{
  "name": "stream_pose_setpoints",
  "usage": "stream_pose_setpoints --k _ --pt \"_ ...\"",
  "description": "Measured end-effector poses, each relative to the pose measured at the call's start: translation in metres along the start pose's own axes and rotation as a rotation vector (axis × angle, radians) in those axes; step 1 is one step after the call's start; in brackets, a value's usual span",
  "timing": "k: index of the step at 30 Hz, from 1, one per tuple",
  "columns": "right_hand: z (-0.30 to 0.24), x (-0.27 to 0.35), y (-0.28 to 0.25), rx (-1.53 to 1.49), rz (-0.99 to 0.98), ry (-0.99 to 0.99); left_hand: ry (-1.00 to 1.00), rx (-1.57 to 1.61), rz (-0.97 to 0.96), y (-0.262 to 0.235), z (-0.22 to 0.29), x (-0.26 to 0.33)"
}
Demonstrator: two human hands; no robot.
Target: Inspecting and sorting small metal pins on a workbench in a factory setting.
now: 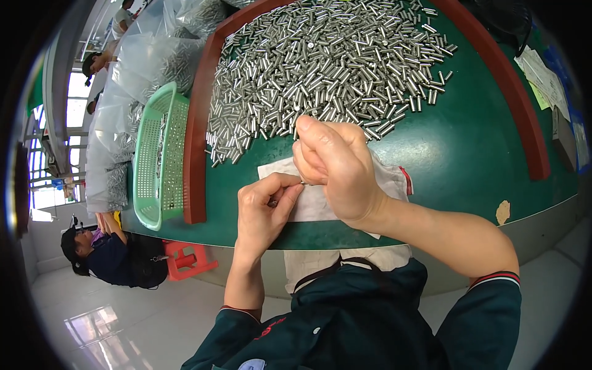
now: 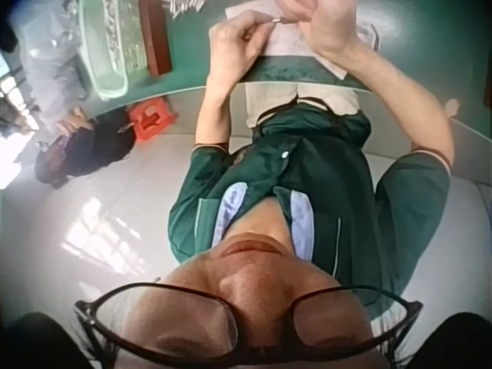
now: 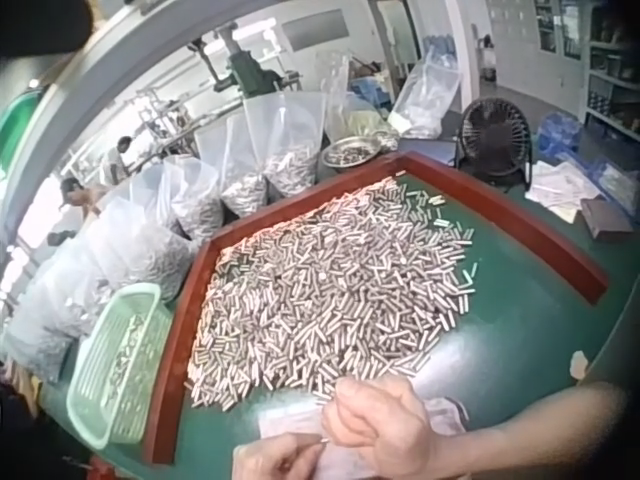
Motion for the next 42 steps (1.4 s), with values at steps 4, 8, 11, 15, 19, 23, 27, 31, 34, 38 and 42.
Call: stream_pose_setpoints --k 4,8,11,15,19,23,27,31,34,38,42 --pt "-0.001 0.0 0.0 -0.019 0.003 -0.005 0.013 0.0 0.008 0.0 0.001 0.0" --pt "0.001 0.0 0.0 -0.001 -0.004 0.011 0.005 -0.005 0.009 0.0 0.001 0.0" --pt "0.001 -0.001 -0.001 -0.012 -0.004 0.01 -0.001 0.003 0.012 0.0 0.001 0.0" --pt "0.002 0.0 -0.001 -0.022 0.002 0.014 0.006 0.02 0.017 0.0 0.0 0.0" --pt "0.003 0.002 0.002 0.006 -0.016 0.001 -0.019 0.002 -0.036 -0.002 -0.001 -0.002" --pt "0.004 0.004 0.005 0.115 -0.039 -0.034 -0.027 0.019 -0.077 -0.002 0.0 -0.004" --pt "0.003 0.004 0.007 0.125 -0.042 -0.049 -0.022 0.017 -0.071 0.0 -0.001 -0.003" --pt "-0.002 0.003 0.004 0.08 -0.023 -0.022 -0.029 0.016 -0.051 -0.001 -0.001 -0.002" --pt "-0.002 0.001 0.001 0.07 -0.047 -0.04 -0.03 -0.017 -0.046 -0.003 0.001 -0.002" --pt "-0.002 0.002 -0.001 0.107 -0.057 -0.028 -0.033 0.026 -0.035 -0.004 0.002 -0.003" --pt "0.001 0.003 -0.001 0.113 -0.128 -0.016 -0.185 0.792 -0.046 -0.007 -0.025 0.002"
Point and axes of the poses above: each hand's wrist, its own x-axis away from the middle knuckle, its own y-axis out of the palm, z = x × y, the point moved 6 cm from there along -x, towards the middle knuckle, and after that the axes turned 13 degrees about -z, right-handed, at the moved point
